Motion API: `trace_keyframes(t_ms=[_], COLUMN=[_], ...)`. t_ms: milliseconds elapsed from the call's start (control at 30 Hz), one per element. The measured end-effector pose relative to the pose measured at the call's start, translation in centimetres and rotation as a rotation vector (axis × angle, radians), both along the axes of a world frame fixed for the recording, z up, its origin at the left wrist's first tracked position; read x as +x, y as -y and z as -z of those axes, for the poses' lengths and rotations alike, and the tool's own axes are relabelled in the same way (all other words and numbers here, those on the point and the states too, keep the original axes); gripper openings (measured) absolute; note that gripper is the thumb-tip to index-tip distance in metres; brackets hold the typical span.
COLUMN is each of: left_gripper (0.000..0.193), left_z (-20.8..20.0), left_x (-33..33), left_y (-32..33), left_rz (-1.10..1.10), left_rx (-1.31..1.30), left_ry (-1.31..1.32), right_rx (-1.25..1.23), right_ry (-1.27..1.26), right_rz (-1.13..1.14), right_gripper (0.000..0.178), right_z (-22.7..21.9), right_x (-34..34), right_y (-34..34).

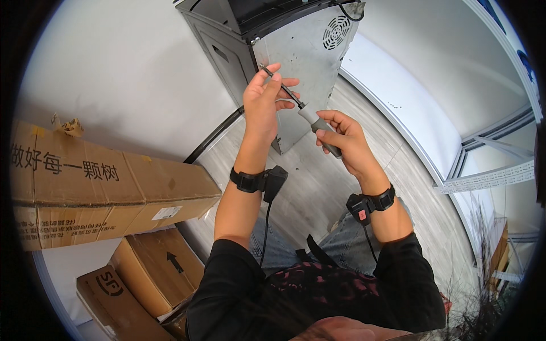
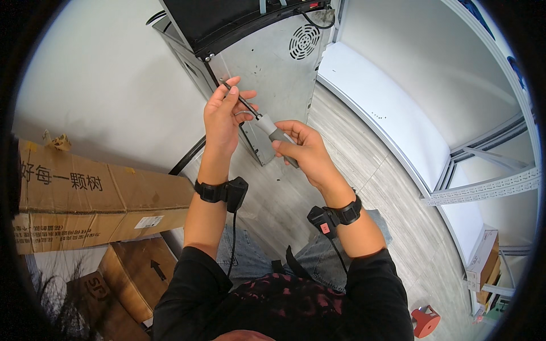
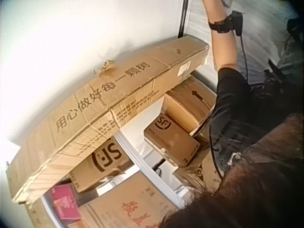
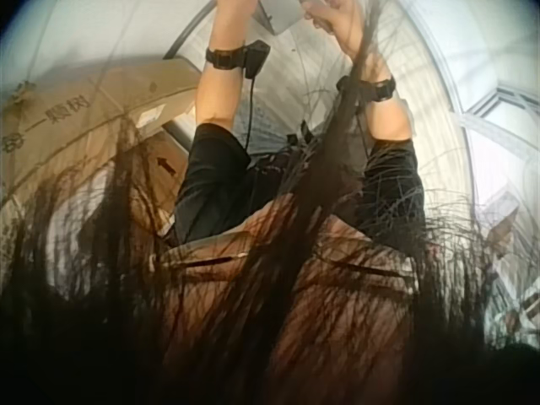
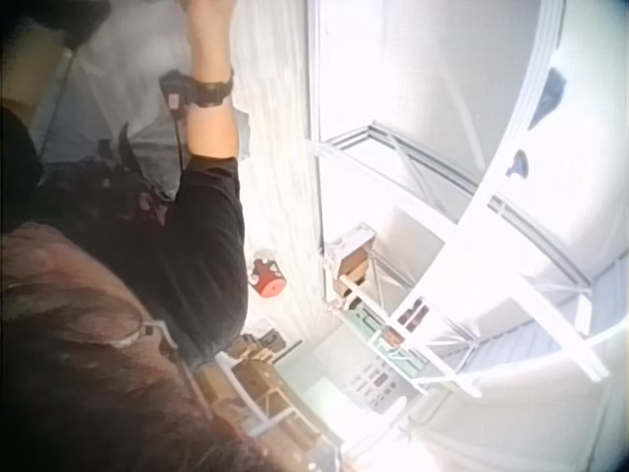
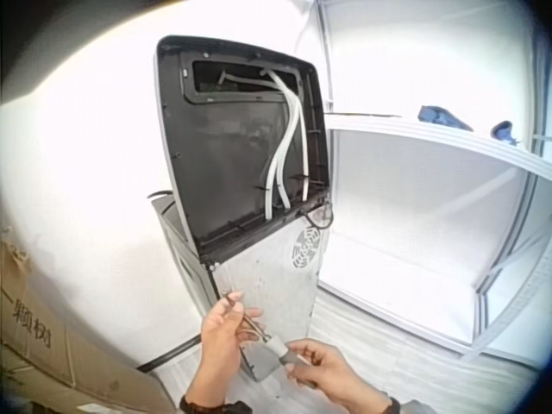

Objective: The person uses a screwdriver to remove screws from the back panel of a black electronic device, then flips the device to access the metal chassis and continues unscrewing fasteners. The person works methodically across multiple screw locations on both the plastic cover and the metal frame.

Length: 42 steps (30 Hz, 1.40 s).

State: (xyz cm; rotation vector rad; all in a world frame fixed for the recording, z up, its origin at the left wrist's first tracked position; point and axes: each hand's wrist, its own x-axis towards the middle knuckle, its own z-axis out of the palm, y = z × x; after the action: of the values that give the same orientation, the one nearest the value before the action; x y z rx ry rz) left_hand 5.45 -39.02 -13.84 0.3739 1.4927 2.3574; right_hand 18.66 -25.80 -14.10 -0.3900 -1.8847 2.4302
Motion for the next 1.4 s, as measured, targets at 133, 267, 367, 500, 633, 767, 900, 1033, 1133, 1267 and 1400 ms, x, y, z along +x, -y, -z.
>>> trace_keyframes(t_ms=[133,267,367,500,633,767,900,1033,1133,1267,1400], left_gripper=[0.034,0.033,0.033,0.032,0.031,0.031,0.031,0.031,0.031,0.031,0.031], left_z=[0.14,0.05,-0.11,0.07,0.02,-0.12,-0.03,0.11,0.07,0.22,0.24], left_x=[-0.1,-0.05,0.01,-0.06,-0.09,-0.09,0.0,-0.15,-0.03,-0.17,-0.17], left_y=[0.01,-0.06,-0.11,-0.06,-0.05,-0.02,-0.13,-0.2,-0.16,-0.16,-0.2], left_rz=[0.012,0.01,0.007,0.0,0.002,-0.001,-0.008,-0.014,-0.021,-0.018,-0.015], left_rx=[0.0,-0.008,-0.005,-0.004,-0.003,-0.013,-0.018,-0.009,-0.004,0.002,0.01], left_ry=[-0.003,-0.012,-0.014,-0.012,-0.009,-0.001,-0.008,-0.016,-0.008,-0.007,-0.013], right_rx=[-0.002,-0.004,-0.012,-0.009,-0.008,-0.01,-0.012,-0.012,-0.015,-0.025,-0.027], right_ry=[0.006,0.007,0.003,0.01,0.01,0.005,0.009,-0.002,0.006,0.009,0.007], right_rz=[0.017,0.014,0.015,0.021,0.022,0.02,0.018,0.01,0.017,0.007,0.003], right_gripper=[0.035,0.035,0.035,0.035,0.035,0.034,0.034,0.034,0.034,0.034,0.033], right_z=[-0.02,-0.09,-0.08,-0.19,-0.14,-0.16,-0.05,-0.07,-0.25,-0.38,-0.25], right_x=[-0.05,0.03,0.08,0.12,0.04,0.0,0.02,0.02,-0.09,-0.22,-0.22], right_y=[0.03,-0.03,-0.05,0.09,0.17,0.2,0.08,0.05,0.2,0.1,-0.02])
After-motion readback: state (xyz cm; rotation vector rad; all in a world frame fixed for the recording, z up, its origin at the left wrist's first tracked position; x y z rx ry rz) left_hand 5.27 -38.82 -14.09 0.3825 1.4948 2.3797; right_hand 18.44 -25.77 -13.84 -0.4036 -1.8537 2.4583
